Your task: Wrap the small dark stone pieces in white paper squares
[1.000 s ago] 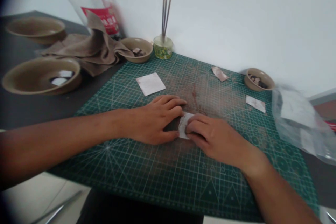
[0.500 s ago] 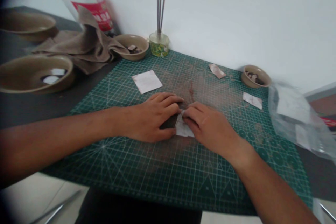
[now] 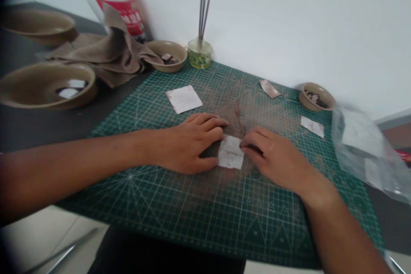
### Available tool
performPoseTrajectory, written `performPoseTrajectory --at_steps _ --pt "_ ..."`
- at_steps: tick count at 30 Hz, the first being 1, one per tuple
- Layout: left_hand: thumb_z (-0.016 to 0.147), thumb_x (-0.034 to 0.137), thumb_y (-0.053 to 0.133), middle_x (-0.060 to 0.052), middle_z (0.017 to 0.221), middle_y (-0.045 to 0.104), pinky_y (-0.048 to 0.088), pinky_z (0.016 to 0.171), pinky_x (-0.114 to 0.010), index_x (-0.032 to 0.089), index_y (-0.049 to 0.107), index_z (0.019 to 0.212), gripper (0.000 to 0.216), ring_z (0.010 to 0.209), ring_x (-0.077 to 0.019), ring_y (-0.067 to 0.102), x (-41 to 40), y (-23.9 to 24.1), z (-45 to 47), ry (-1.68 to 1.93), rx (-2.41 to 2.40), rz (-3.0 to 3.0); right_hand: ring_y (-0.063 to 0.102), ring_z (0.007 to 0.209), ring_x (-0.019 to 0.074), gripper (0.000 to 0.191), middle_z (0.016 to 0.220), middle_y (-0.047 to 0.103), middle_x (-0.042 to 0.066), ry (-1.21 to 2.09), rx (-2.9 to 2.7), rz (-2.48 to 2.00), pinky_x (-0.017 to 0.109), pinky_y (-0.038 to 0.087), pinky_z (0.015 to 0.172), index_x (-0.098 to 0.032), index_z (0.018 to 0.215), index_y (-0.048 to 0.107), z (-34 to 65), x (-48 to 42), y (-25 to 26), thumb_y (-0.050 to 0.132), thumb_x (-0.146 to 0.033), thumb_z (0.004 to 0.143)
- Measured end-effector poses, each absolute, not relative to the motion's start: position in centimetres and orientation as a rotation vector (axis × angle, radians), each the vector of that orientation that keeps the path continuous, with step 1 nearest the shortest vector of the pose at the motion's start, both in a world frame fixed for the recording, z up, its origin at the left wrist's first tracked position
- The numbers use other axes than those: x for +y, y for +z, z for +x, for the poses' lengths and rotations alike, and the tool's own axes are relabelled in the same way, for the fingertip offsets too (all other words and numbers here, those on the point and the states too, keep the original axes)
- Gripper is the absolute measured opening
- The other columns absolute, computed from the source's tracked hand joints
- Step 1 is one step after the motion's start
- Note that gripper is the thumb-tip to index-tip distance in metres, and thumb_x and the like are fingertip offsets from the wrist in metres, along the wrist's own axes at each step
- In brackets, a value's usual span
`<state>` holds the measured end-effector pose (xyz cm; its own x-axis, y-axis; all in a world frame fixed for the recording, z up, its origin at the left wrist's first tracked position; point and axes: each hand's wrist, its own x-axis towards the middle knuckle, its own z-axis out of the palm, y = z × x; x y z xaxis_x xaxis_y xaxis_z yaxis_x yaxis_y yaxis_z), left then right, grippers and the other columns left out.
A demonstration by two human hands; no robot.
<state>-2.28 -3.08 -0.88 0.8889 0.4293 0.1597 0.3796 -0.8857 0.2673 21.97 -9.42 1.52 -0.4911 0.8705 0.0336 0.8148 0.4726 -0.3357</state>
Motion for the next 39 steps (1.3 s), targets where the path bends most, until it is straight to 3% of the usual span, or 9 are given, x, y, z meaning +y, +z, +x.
performPoseTrajectory --at_steps 4,10,16,22,27,31,35,39 --pt "0.089 0.047 0.053 -0.013 0.143 0.046 0.029 0.113 -0.046 0.016 0.053 0.116 0.041 0.134 -0.0324 0.039 -3.1 -0.7 -2.3 0.302 0.6 2.824 0.066 0.093 0.0196 0.013 0.105 0.068 0.004 0.602 -2.626 -1.273 0.035 0.054 0.083 -0.025 0.1 0.066 21.9 -10.0 1.4 0.053 -0.025 0.097" --pt "0.089 0.045 0.053 -0.013 0.144 0.045 0.028 0.113 -0.047 0.016 0.053 0.116 0.04 0.135 -0.0328 0.037 -3.1 -0.7 -2.4 0.296 0.618 2.821 0.064 0.094 0.0228 0.014 0.106 0.067 0.006 0.324 -2.501 -1.463 0.041 0.052 0.082 -0.023 0.102 0.064 21.3 -9.3 0.8 0.051 -0.028 0.098" --pt "0.089 0.046 0.053 -0.013 0.144 0.045 0.028 0.113 -0.046 0.017 0.053 0.117 0.041 0.135 -0.0321 0.038 -3.1 -0.7 -2.4 0.302 0.591 2.827 0.066 0.092 0.0198 0.013 0.104 0.068 0.005 0.563 -2.621 -1.261 0.036 0.053 0.082 -0.024 0.1 0.064 21.3 -9.9 1.3 0.052 -0.026 0.097" --pt "0.088 0.046 0.055 -0.013 0.146 0.044 0.028 0.113 -0.048 0.018 0.053 0.116 0.04 0.137 -0.0332 0.036 -3.1 -0.9 -2.3 0.3 0.619 2.822 0.065 0.089 0.0224 0.012 0.1 0.068 0.005 0.369 -2.47 -1.454 0.039 0.053 0.079 -0.023 0.098 0.066 21.7 -9.4 1.1 0.055 -0.026 0.094" --pt "0.088 0.047 0.054 -0.014 0.144 0.045 0.029 0.113 -0.047 0.016 0.054 0.117 0.042 0.136 -0.0332 0.037 -3.0 -1.0 -2.3 0.308 0.591 2.831 0.067 0.094 0.0199 0.013 0.106 0.069 0.004 0.527 -2.574 -1.262 0.036 0.053 0.084 -0.023 0.099 0.066 21.2 -9.5 1.0 0.053 -0.024 0.096" --pt "0.088 0.046 0.054 -0.014 0.144 0.045 0.028 0.113 -0.047 0.016 0.053 0.118 0.042 0.136 -0.0332 0.037 -3.0 -1.0 -2.3 0.313 0.601 2.84 0.066 0.093 0.0226 0.014 0.104 0.068 0.006 0.383 -2.519 -1.414 0.04 0.053 0.083 -0.021 0.1 0.065 21.0 -9.1 1.2 0.052 -0.027 0.097" --pt "0.089 0.047 0.054 -0.013 0.145 0.044 0.028 0.113 -0.047 0.017 0.053 0.116 0.041 0.136 -0.0326 0.037 -3.1 -0.9 -2.3 0.29 0.615 2.835 0.067 0.088 0.0202 0.01 0.099 0.07 0.004 0.589 -2.583 -1.355 0.035 0.054 0.076 -0.024 0.096 0.067 22.2 -9.5 1.7 0.058 -0.026 0.094" --pt "0.089 0.047 0.054 -0.013 0.145 0.044 0.027 0.114 -0.046 0.017 0.053 0.118 0.042 0.136 -0.0324 0.036 -3.1 -0.8 -2.3 0.283 0.608 2.836 0.067 0.093 0.0199 0.013 0.103 0.07 0.004 0.609 -2.582 -1.239 0.036 0.054 0.083 -0.024 0.098 0.068 21.5 -9.4 1.3 0.055 -0.024 0.095"
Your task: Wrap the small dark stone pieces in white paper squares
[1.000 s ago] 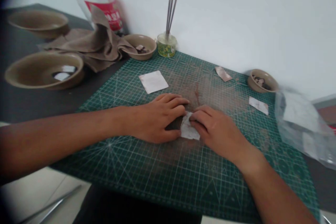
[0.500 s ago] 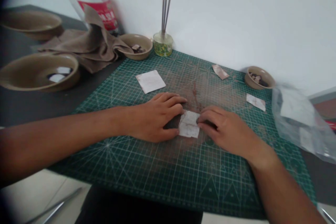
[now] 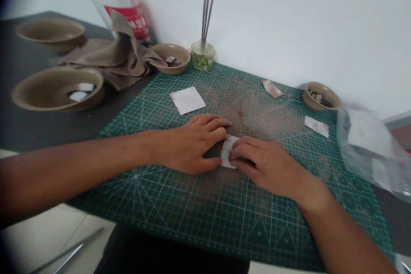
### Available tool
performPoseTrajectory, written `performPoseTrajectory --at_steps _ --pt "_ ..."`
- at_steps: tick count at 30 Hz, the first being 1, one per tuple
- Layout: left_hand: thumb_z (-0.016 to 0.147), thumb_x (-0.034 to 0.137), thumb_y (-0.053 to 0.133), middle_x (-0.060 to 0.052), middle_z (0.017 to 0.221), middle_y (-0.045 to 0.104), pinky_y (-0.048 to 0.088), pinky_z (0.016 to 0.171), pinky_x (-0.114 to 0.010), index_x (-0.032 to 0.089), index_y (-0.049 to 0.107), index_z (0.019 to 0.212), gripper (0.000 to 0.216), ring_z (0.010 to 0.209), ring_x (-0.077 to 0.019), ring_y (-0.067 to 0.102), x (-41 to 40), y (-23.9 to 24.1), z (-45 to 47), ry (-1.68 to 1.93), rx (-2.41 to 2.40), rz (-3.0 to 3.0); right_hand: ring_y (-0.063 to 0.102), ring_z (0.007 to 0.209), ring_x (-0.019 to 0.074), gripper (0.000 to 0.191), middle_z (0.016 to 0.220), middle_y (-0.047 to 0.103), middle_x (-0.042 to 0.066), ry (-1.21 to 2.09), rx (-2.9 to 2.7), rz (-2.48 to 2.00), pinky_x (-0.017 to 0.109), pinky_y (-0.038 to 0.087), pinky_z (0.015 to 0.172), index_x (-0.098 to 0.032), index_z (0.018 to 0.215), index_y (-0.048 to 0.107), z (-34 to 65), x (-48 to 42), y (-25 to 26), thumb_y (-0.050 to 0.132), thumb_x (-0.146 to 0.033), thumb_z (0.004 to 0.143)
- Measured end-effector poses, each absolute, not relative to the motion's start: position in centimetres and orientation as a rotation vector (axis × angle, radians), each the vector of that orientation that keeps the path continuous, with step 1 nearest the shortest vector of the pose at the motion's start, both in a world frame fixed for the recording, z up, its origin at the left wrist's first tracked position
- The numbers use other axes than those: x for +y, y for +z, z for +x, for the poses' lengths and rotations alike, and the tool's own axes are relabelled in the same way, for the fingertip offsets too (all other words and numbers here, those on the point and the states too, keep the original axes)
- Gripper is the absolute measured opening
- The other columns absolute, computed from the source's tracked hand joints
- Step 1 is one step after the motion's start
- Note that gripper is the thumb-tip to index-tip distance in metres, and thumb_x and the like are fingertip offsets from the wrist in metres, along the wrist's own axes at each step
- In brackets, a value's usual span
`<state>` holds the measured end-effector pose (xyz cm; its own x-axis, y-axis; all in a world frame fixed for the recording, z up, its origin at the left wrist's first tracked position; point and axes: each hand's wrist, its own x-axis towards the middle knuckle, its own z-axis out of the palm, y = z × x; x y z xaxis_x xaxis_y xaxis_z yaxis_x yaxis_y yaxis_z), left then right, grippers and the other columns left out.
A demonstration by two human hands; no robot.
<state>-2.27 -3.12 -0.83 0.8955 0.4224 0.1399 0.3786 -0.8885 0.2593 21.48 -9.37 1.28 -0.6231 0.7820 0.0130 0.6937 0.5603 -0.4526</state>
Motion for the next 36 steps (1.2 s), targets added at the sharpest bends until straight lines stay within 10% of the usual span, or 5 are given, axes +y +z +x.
performPoseTrajectory --at_steps 36 --pt "0.088 0.045 0.054 -0.013 0.145 0.044 0.027 0.114 -0.047 0.017 0.053 0.12 0.042 0.137 -0.0329 0.036 -3.0 -1.2 -2.2 0.311 0.603 2.843 0.063 0.089 0.022 0.011 0.099 0.068 0.006 0.326 -2.527 -1.452 0.038 0.048 0.08 -0.021 0.096 0.065 21.2 -8.9 1.3 0.054 -0.025 0.096"
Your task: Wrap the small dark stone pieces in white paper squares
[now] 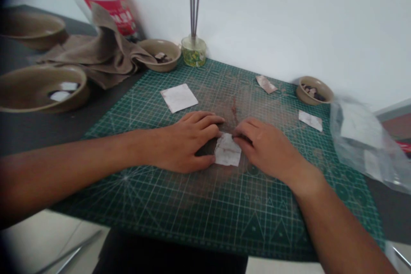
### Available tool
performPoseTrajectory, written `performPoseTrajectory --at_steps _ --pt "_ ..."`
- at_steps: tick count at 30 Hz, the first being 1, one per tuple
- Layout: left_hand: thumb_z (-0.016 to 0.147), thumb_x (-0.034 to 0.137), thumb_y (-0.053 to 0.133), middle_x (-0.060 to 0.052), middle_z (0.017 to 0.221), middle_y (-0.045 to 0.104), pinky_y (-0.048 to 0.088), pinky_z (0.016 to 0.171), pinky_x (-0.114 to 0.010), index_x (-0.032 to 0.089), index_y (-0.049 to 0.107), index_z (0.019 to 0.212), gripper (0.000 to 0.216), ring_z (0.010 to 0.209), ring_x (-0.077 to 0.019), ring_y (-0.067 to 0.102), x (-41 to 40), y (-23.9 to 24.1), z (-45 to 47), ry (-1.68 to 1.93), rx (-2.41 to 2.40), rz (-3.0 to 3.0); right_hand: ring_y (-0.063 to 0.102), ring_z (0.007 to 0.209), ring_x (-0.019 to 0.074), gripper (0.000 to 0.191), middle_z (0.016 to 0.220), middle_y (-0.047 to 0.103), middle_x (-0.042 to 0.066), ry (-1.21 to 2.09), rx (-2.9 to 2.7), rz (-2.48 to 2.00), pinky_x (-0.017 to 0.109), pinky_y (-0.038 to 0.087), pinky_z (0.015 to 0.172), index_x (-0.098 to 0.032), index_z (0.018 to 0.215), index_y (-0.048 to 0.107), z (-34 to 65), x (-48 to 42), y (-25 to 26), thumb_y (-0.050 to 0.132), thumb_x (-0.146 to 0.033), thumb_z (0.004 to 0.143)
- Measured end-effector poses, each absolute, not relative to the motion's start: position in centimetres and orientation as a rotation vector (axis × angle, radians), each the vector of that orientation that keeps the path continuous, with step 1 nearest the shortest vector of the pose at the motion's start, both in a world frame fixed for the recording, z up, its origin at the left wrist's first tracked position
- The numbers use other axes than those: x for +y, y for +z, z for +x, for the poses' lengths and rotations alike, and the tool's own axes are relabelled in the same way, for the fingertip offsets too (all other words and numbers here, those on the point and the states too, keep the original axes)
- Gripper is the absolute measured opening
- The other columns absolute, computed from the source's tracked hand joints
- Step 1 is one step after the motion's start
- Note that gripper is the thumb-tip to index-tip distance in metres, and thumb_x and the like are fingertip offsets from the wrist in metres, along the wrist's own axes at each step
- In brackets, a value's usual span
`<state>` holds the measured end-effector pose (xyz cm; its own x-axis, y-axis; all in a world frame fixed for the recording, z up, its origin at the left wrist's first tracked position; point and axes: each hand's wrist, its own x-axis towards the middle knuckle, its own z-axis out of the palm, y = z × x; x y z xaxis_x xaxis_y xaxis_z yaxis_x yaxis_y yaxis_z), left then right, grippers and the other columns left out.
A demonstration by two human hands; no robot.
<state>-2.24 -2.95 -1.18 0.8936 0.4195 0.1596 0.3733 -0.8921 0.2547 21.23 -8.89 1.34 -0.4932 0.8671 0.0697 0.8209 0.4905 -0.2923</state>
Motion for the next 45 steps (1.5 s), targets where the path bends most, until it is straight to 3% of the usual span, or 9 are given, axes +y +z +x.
performPoseTrajectory --at_steps 5,10,15,20,25,30,35,39,45 --pt "0.088 0.048 0.054 -0.014 0.145 0.045 0.028 0.113 -0.047 0.016 0.053 0.118 0.044 0.137 -0.033 0.036 -2.9 -1.3 -2.2 0.316 0.587 2.847 0.064 0.092 0.0195 0.013 0.101 0.069 0.004 0.525 -2.656 -1.248 0.034 0.049 0.082 -0.023 0.096 0.067 20.7 -9.2 1.4 0.054 -0.022 0.096" --pt "0.087 0.046 0.055 -0.013 0.144 0.045 0.027 0.114 -0.047 0.016 0.053 0.119 0.044 0.136 -0.0323 0.037 -2.9 -1.3 -2.2 0.33 0.603 2.852 0.063 0.092 0.0217 0.013 0.101 0.068 0.006 0.31 -2.536 -1.432 0.037 0.048 0.083 -0.02 0.097 0.066 20.6 -8.8 1.2 0.053 -0.024 0.096" --pt "0.088 0.048 0.054 -0.013 0.144 0.045 0.029 0.113 -0.047 0.016 0.053 0.119 0.044 0.136 -0.0323 0.037 -2.9 -1.2 -2.2 0.317 0.591 2.849 0.063 0.093 0.0194 0.013 0.1 0.068 0.003 0.539 -2.662 -1.238 0.035 0.048 0.083 -0.022 0.096 0.066 20.6 -9.2 1.3 0.053 -0.023 0.097" --pt "0.087 0.046 0.055 -0.013 0.145 0.044 0.028 0.114 -0.046 0.016 0.053 0.12 0.044 0.136 -0.0321 0.037 -2.9 -1.2 -2.2 0.32 0.601 2.853 0.063 0.089 0.0218 0.012 0.098 0.067 0.006 0.336 -2.524 -1.458 0.037 0.048 0.081 -0.02 0.096 0.065 20.8 -8.9 1.3 0.054 -0.025 0.096" --pt "0.088 0.048 0.054 -0.014 0.144 0.045 0.028 0.114 -0.047 0.016 0.054 0.119 0.045 0.137 -0.0328 0.036 -2.9 -1.2 -2.2 0.32 0.592 2.846 0.063 0.092 0.0187 0.012 0.101 0.066 0.004 0.605 -2.604 -1.276 0.033 0.049 0.083 -0.022 0.097 0.064 20.8 -9.6 1.5 0.053 -0.023 0.097" --pt "0.088 0.046 0.054 -0.014 0.146 0.044 0.027 0.114 -0.047 0.016 0.053 0.12 0.044 0.137 -0.0328 0.036 -2.9 -1.2 -2.3 0.311 0.602 2.836 0.063 0.089 0.0209 0.012 0.101 0.066 0.005 0.366 -2.467 -1.496 0.036 0.049 0.079 -0.021 0.098 0.064 20.9 -9.5 1.1 0.053 -0.025 0.096" --pt "0.088 0.048 0.054 -0.013 0.145 0.045 0.028 0.113 -0.047 0.016 0.053 0.12 0.046 0.136 -0.0327 0.036 -3.0 -1.1 -2.3 0.308 0.6 2.836 0.064 0.091 0.0195 0.013 0.102 0.067 0.004 0.56 -2.598 -1.303 0.035 0.051 0.081 -0.022 0.099 0.064 20.9 -9.9 1.1 0.051 -0.025 0.097" --pt "0.088 0.047 0.053 -0.013 0.145 0.044 0.028 0.114 -0.048 0.017 0.053 0.118 0.043 0.137 -0.0331 0.036 -3.1 -1.0 -2.3 0.295 0.611 2.833 0.065 0.092 0.0223 0.014 0.105 0.067 0.006 0.379 -2.495 -1.438 0.039 0.052 0.08 -0.022 0.101 0.064 20.9 -9.7 0.8 0.052 -0.027 0.097" --pt "0.088 0.047 0.054 -0.013 0.145 0.044 0.029 0.114 -0.047 0.016 0.053 0.119 0.043 0.137 -0.0329 0.036 -3.1 -0.9 -2.3 0.302 0.601 2.833 0.064 0.094 0.0205 0.014 0.106 0.068 0.006 0.474 -2.586 -1.29 0.036 0.052 0.084 -0.022 0.099 0.064 20.3 -9.5 0.8 0.051 -0.025 0.098"
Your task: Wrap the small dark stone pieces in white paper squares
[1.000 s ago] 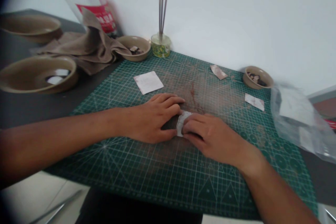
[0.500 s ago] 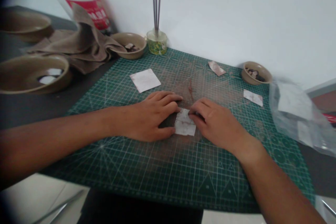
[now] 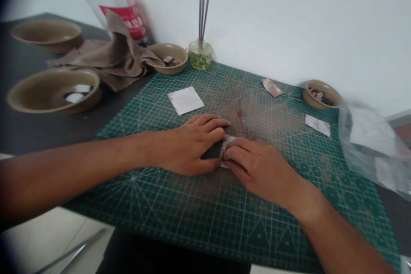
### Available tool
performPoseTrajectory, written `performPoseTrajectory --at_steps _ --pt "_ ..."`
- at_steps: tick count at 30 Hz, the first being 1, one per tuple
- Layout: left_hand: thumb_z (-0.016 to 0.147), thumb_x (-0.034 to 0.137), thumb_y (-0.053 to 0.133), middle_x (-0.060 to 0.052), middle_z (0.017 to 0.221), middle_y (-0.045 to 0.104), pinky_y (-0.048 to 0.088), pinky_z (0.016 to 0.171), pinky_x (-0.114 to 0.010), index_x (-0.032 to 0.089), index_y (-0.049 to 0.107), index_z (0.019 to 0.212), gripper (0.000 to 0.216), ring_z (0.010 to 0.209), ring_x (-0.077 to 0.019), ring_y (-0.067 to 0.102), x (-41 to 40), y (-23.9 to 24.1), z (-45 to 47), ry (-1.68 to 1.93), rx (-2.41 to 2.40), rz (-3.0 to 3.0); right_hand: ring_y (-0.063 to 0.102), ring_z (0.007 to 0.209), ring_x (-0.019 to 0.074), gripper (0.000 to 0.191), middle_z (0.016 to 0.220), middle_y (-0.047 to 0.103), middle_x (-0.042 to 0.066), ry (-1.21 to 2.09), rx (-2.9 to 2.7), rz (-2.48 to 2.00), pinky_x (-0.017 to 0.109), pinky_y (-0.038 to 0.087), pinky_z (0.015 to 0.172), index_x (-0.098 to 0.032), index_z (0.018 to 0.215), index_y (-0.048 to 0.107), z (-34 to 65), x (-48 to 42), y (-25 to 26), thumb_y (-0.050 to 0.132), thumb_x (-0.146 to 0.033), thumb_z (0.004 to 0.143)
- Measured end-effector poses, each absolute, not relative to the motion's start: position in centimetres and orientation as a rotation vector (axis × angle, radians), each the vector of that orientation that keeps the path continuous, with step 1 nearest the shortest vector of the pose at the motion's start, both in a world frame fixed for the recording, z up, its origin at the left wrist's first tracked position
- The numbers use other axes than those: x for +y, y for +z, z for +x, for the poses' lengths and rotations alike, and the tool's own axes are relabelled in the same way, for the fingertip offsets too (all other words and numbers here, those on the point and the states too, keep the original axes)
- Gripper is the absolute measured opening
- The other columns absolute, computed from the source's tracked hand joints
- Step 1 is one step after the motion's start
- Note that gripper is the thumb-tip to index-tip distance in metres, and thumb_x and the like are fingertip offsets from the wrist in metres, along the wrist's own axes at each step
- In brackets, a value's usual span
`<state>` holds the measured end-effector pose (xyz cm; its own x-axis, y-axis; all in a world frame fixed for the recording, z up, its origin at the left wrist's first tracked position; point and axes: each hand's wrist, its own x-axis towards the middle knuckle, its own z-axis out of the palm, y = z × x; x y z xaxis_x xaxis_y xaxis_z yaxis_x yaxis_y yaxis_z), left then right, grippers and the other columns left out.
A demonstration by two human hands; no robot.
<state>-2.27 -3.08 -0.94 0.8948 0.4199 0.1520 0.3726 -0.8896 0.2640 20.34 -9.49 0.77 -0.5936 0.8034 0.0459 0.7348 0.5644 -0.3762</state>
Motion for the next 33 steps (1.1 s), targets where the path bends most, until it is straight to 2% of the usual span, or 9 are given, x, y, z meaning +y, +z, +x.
performPoseTrajectory --at_steps 4,9,14,16,19,22,25,30,33 --pt "0.088 0.046 0.054 -0.014 0.146 0.044 0.028 0.114 -0.048 0.016 0.053 0.119 0.042 0.136 -0.0331 0.036 -3.0 -1.1 -2.2 0.304 0.615 2.836 0.064 0.09 0.0216 0.012 0.103 0.067 0.006 0.34 -2.516 -1.474 0.038 0.051 0.08 -0.022 0.099 0.064 21.0 -9.3 1.0 0.053 -0.027 0.097" --pt "0.088 0.048 0.054 -0.013 0.145 0.045 0.028 0.114 -0.047 0.016 0.053 0.119 0.045 0.136 -0.0328 0.036 -3.0 -1.2 -2.2 0.315 0.594 2.842 0.064 0.093 0.0188 0.013 0.103 0.066 0.004 0.574 -2.626 -1.274 0.034 0.05 0.083 -0.023 0.099 0.065 20.9 -9.6 1.2 0.052 -0.024 0.097" --pt "0.088 0.046 0.054 -0.013 0.146 0.044 0.027 0.114 -0.047 0.016 0.053 0.12 0.044 0.137 -0.0328 0.035 -3.0 -1.1 -2.2 0.302 0.609 2.842 0.063 0.089 0.0213 0.012 0.098 0.066 0.006 0.372 -2.53 -1.455 0.036 0.05 0.08 -0.022 0.097 0.064 21.4 -9.0 1.4 0.054 -0.027 0.097" --pt "0.089 0.047 0.053 -0.013 0.145 0.044 0.028 0.113 -0.047 0.017 0.053 0.119 0.043 0.136 -0.0327 0.037 -3.1 -1.0 -2.3 0.297 0.608 2.84 0.064 0.086 0.0205 0.011 0.095 0.066 0.005 0.453 -2.596 -1.428 0.035 0.05 0.076 -0.022 0.096 0.064 21.7 -9.1 1.7 0.054 -0.027 0.096" --pt "0.088 0.048 0.053 -0.013 0.145 0.044 0.028 0.113 -0.047 0.016 0.053 0.118 0.044 0.136 -0.0329 0.037 -3.1 -1.0 -2.3 0.301 0.601 2.842 0.064 0.09 0.0197 0.013 0.1 0.067 0.005 0.572 -2.665 -1.27 0.035 0.051 0.08 -0.023 0.096 0.065 21.4 -9.5 1.6 0.053 -0.024 0.097" --pt "0.088 0.047 0.054 -0.014 0.145 0.044 0.028 0.114 -0.046 0.016 0.053 0.119 0.044 0.137 -0.0329 0.036 -3.0 -1.0 -2.3 0.304 0.604 2.843 0.063 0.093 0.0213 0.013 0.102 0.067 0.006 0.463 -2.573 -1.304 0.037 0.05 0.084 -0.022 0.098 0.065 21.2 -9.1 1.2 0.052 -0.024 0.097" --pt "0.088 0.046 0.054 -0.014 0.145 0.044 0.027 0.114 -0.047 0.016 0.053 0.118 0.042 0.137 -0.0329 0.036 -3.0 -1.0 -2.3 0.305 0.608 2.841 0.063 0.09 0.0221 0.011 0.098 0.066 0.006 0.373 -2.524 -1.429 0.038 0.05 0.08 -0.022 0.096 0.064 21.6 -8.7 1.3 0.054 -0.026 0.096" --pt "0.087 0.048 0.055 -0.014 0.144 0.045 0.029 0.113 -0.047 0.016 0.053 0.118 0.044 0.135 -0.0329 0.037 -3.0 -1.0 -2.2 0.308 0.599 2.838 0.064 0.089 0.0189 0.011 0.099 0.067 0.004 0.645 -2.665 -1.217 0.033 0.05 0.08 -0.023 0.096 0.065 21.3 -9.3 1.6 0.054 -0.024 0.096" --pt "0.088 0.047 0.054 -0.014 0.145 0.044 0.028 0.114 -0.047 0.016 0.053 0.12 0.044 0.137 -0.0325 0.036 -3.0 -1.1 -2.2 0.311 0.604 2.838 0.063 0.092 0.0209 0.011 0.1 0.067 0.005 0.5 -2.566 -1.295 0.036 0.05 0.082 -0.022 0.096 0.065 21.3 -9.0 1.3 0.054 -0.025 0.096"
